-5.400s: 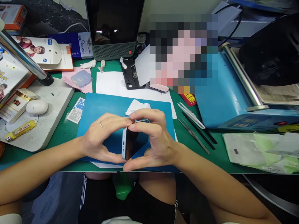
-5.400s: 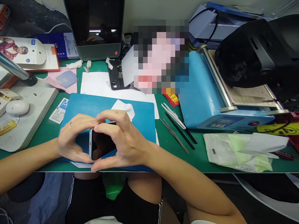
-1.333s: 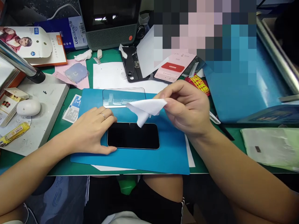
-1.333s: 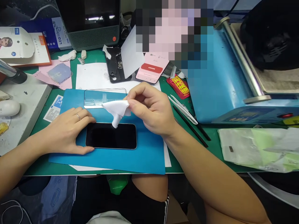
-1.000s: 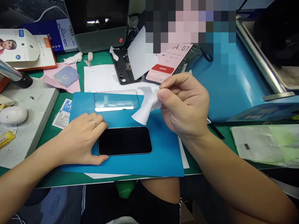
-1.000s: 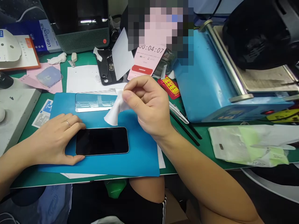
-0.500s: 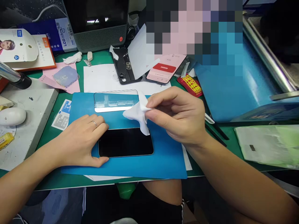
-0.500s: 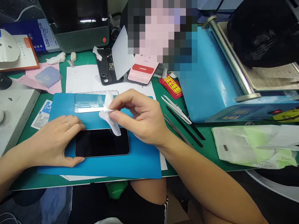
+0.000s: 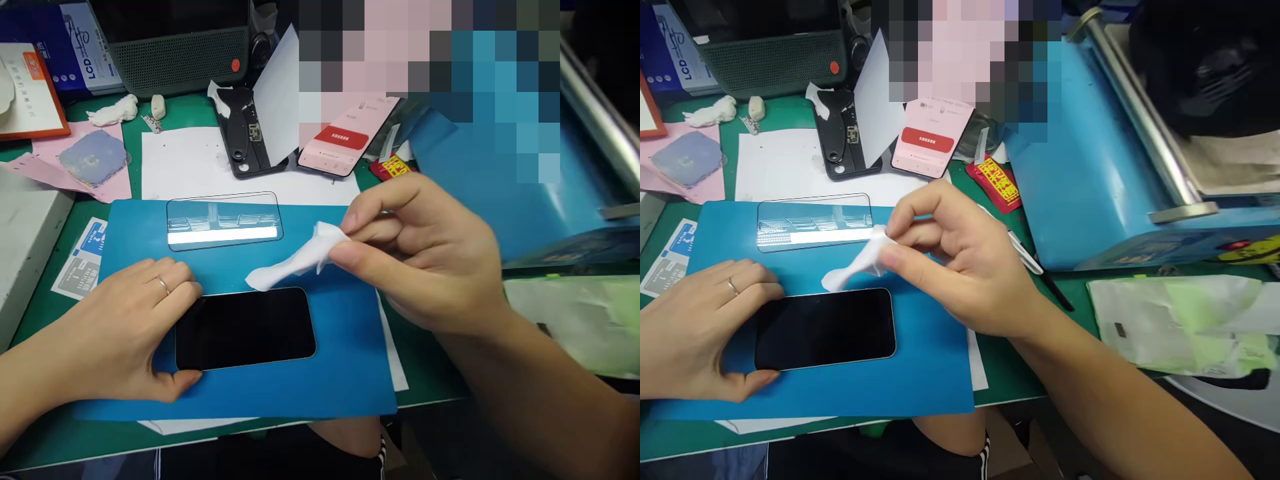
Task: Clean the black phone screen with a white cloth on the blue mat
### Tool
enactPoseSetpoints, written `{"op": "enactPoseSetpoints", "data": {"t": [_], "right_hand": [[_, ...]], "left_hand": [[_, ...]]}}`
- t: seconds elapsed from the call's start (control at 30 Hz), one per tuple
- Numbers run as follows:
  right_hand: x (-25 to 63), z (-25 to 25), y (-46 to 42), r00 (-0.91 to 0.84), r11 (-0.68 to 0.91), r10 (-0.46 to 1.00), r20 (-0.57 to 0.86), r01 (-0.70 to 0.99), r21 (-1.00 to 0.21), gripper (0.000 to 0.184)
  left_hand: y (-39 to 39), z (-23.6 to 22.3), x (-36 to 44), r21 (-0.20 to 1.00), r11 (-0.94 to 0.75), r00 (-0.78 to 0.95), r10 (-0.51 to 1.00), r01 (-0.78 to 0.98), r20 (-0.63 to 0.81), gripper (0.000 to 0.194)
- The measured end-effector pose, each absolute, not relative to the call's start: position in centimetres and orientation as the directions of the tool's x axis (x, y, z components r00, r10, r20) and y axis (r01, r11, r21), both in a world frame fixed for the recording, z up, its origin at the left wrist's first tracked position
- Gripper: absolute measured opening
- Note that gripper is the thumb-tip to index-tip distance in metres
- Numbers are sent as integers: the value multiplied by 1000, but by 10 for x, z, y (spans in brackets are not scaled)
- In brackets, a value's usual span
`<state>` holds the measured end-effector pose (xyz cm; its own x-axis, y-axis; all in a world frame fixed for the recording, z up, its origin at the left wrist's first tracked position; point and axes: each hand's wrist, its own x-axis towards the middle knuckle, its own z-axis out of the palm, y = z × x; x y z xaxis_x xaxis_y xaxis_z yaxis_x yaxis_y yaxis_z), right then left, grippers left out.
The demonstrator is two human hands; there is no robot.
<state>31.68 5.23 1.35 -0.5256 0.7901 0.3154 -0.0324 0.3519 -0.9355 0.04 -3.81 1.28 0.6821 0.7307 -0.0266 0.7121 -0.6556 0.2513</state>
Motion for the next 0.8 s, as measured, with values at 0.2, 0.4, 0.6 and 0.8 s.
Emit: {"op": "enactPoseSetpoints", "data": {"t": [0.2,0.4,0.6,0.8], "right_hand": [[322,0,53,-452,378,835,315,54,-924,19],[334,9,60,-572,573,709,412,127,-810,18],[348,28,66,-940,710,315,133,140,-690,10],[349,2,57,-874,658,369,317,4,-753,13]], "left_hand": [[-33,14,0,223,-701,720,694,678,-4,50],[-31,10,-1,203,-718,728,684,665,34,51],[-31,8,-1,202,-712,720,692,672,44,54],[-31,9,0,195,-722,726,685,664,62,51]]}}
